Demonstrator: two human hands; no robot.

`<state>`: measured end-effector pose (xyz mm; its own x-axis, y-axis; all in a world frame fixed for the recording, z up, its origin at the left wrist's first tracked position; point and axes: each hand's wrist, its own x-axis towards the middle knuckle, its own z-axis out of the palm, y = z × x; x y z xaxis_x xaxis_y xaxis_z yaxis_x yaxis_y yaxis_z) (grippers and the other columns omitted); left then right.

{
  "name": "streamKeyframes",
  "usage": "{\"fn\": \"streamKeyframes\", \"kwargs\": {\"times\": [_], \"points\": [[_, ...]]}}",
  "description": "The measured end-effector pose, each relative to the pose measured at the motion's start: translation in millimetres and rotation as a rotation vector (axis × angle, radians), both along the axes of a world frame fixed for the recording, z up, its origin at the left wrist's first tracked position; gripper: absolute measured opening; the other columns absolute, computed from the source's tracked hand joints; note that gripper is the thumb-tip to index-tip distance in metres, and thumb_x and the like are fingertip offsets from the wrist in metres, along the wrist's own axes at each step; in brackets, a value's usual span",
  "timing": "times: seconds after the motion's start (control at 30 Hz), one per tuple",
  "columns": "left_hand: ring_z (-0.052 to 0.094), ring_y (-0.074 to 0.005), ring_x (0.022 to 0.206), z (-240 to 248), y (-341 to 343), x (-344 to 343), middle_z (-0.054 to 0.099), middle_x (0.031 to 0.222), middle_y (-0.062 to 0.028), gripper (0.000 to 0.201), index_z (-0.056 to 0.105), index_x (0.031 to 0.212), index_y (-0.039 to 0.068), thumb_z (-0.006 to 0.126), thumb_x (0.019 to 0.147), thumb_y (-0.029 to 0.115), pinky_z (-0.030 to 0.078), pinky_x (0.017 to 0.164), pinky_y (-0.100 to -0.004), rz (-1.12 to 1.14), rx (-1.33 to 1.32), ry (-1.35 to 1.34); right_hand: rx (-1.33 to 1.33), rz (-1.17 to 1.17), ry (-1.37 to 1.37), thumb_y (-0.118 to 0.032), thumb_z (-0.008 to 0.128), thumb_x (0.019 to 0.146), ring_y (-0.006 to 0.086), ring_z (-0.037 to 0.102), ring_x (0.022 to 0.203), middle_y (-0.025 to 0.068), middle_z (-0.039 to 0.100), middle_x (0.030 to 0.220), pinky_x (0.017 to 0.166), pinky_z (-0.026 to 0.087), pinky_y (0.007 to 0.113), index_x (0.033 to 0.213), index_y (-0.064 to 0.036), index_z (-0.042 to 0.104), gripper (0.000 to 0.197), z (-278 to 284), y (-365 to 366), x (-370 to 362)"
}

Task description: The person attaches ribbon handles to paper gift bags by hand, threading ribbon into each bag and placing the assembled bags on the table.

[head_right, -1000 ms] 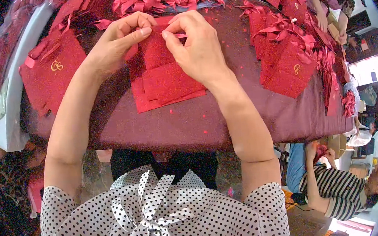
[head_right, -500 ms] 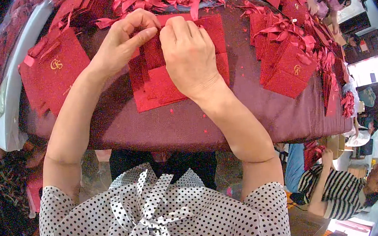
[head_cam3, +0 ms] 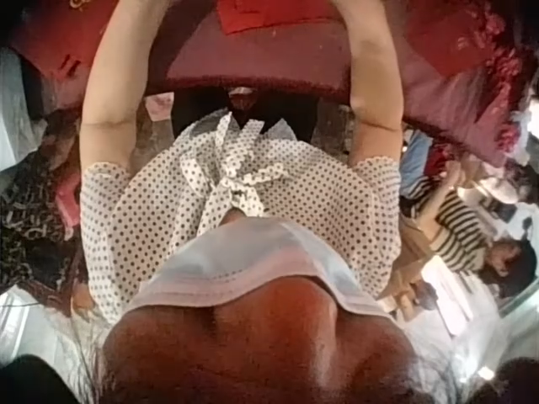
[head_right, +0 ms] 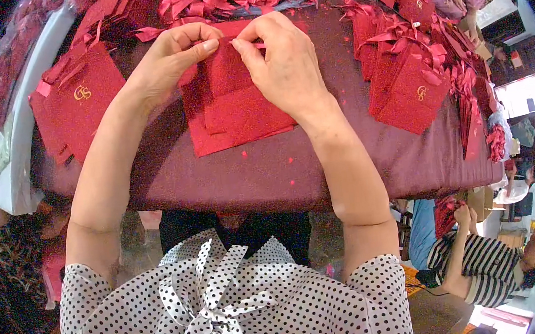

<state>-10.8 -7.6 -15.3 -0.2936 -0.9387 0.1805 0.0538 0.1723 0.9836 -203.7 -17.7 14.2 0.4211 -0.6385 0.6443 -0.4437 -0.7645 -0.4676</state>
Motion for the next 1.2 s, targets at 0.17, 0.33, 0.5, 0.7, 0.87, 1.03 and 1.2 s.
{"fn": "streamKeyframes", "kwargs": {"times": [0.17,0.33,0.5,0.7,0.87,1.03,1.2], "points": [[0.046,-0.0020,0.072,-2.8,0.1,-4.8,0.053,0.078,0.0066,0.014,0.060,0.088,0.004,0.059,0.090,0.017,0.037,0.066,-0.0187,0.059,-0.027,0.023,-0.046,0.033,0.019,-0.009,0.067,0.077,0.0299,0.060,0.076,0.0125,0.060,0.085,0.067,0.048,0.038,0.079,-0.0019,0.059,0.011,-7.2,-4.5,0.3],[0.045,-0.0026,0.075,-5.6,-1.1,-4.4,0.051,0.078,0.0062,0.012,0.057,0.087,0.003,0.058,0.090,0.015,0.037,0.068,-0.0191,0.061,-0.096,-0.037,-0.020,0.004,0.058,-0.011,0.066,0.078,0.0317,0.062,0.082,0.0136,0.062,0.093,0.072,0.049,0.039,0.080,-0.0022,0.059,0.011,-5.9,1.2,2.8],[0.044,-0.0038,0.077,-5.7,0.3,-5.1,0.051,0.079,0.0054,0.011,0.055,0.087,0.002,0.057,0.090,0.012,0.037,0.070,-0.0200,0.071,-0.187,-0.073,-0.003,-0.004,0.127,-0.011,0.062,0.081,0.0354,0.060,0.080,0.0155,0.061,0.092,0.069,0.049,0.042,0.084,-0.0022,0.057,0.011,-5.5,5.2,4.8],[0.047,-0.0059,0.089,-1.3,2.3,-4.1,0.053,0.089,0.0029,0.008,0.053,0.089,0.002,0.056,0.089,0.009,0.039,0.083,-0.0221,0.118,-0.319,-0.217,-0.080,0.001,0.153,-0.009,0.060,0.082,0.0369,0.059,0.076,0.0162,0.057,0.085,0.065,0.048,0.044,0.083,-0.0016,0.053,0.010,-8.3,6.6,7.6],[0.048,-0.0054,0.088,-0.1,5.2,-6.9,0.054,0.088,0.0031,0.010,0.054,0.091,0.001,0.056,0.090,0.011,0.039,0.081,-0.0208,0.157,-0.247,-0.240,-0.114,0.047,0.092,-0.007,0.061,0.080,0.0360,0.059,0.073,0.0156,0.057,0.083,0.063,0.048,0.043,0.082,-0.0016,0.054,0.009,-16.8,1.4,8.3],[0.049,-0.0037,0.083,4.9,7.8,-4.6,0.055,0.087,0.0039,0.014,0.057,0.097,0.001,0.057,0.090,0.013,0.040,0.075,-0.0200,0.099,0.001,-0.207,0.091,0.064,-0.007,-0.008,0.066,0.078,0.0291,0.061,0.070,0.0137,0.061,0.076,0.061,0.048,0.037,0.080,-0.0007,0.060,0.009,-16.5,-6.5,1.9],[0.050,-0.0036,0.082,11.0,10.3,-5.9,0.056,0.086,0.0046,0.016,0.058,0.098,0.003,0.061,0.086,0.014,0.039,0.074,-0.0195,0.035,0.045,-0.082,0.220,0.054,-0.017,-0.013,0.067,0.079,0.0243,0.061,0.069,0.0126,0.062,0.078,0.060,0.047,0.032,0.084,-0.0020,0.063,0.012,-13.4,-11.0,-3.1]]}}
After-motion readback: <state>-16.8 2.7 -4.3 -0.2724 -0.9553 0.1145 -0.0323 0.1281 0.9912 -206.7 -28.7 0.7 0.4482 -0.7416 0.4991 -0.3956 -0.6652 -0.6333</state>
